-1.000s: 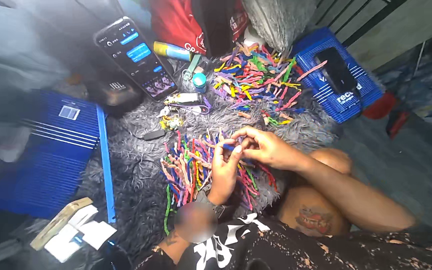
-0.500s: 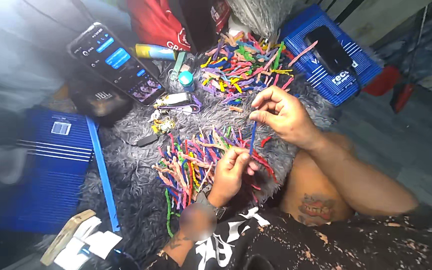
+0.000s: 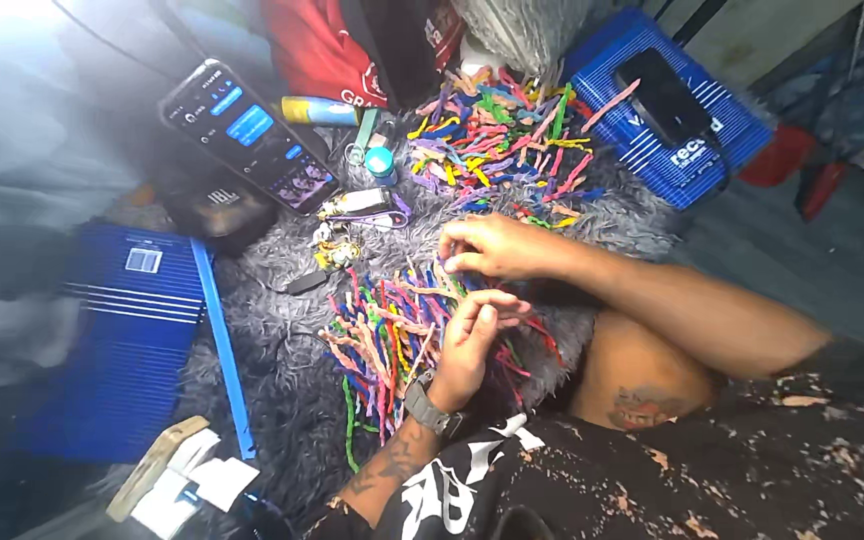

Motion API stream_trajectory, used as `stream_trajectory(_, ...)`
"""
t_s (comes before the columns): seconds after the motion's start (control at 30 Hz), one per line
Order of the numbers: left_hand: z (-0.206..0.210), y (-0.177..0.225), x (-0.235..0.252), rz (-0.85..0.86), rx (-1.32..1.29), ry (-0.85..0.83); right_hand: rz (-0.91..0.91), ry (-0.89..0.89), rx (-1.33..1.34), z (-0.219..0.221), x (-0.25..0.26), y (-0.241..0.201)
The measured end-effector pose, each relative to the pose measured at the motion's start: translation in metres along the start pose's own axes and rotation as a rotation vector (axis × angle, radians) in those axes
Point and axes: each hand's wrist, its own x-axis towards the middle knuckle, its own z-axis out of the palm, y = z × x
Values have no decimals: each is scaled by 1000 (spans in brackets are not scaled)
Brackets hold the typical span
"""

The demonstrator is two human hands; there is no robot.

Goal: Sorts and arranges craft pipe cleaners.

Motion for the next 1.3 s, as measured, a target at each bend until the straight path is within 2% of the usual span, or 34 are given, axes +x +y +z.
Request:
stream_trajectory(0.13,2,4,8,-298,97,96,15,203,-413,-7,54,2)
stream_trajectory(0.23,3,4,9,-329,123,144,156,245,-669,-13,90,15)
stream_trajectory(0.3,3,4,9,-330,130,153,256,224,-691,-11,102,22)
stream_trajectory(0.37,4,5,10,-333,109,171,329,211,-587,-14,102,21)
stream_trajectory(0.43,5,6,10,-324,84,199,363,197,-369,-23,89,15)
stream_trajectory(0.57,7,7,12,-267,-6,322,311,227,261,-24,28,0)
stream_trajectory(0.63,7,6,12,-246,-40,372,296,173,450,-12,-10,-3)
stream_trajectory(0.77,8,5,11,-208,-64,416,247,92,496,13,-61,3)
stream_trajectory(0.93,8,3,9,-169,-57,457,189,6,355,21,-77,2)
stream_trajectory(1.0,8,3,9,-163,-62,462,157,33,318,17,-79,0)
stream_trajectory(1.07,8,3,9,-168,-59,464,129,171,311,11,-82,-1)
stream_trajectory(1.17,7,5,6,-220,28,325,73,443,349,0,-82,7)
stream_trajectory(1.23,8,10,3,-251,140,97,51,572,405,-3,-81,8)
stream_trajectory(1.3,9,10,1,-242,224,-120,37,620,446,0,-78,7)
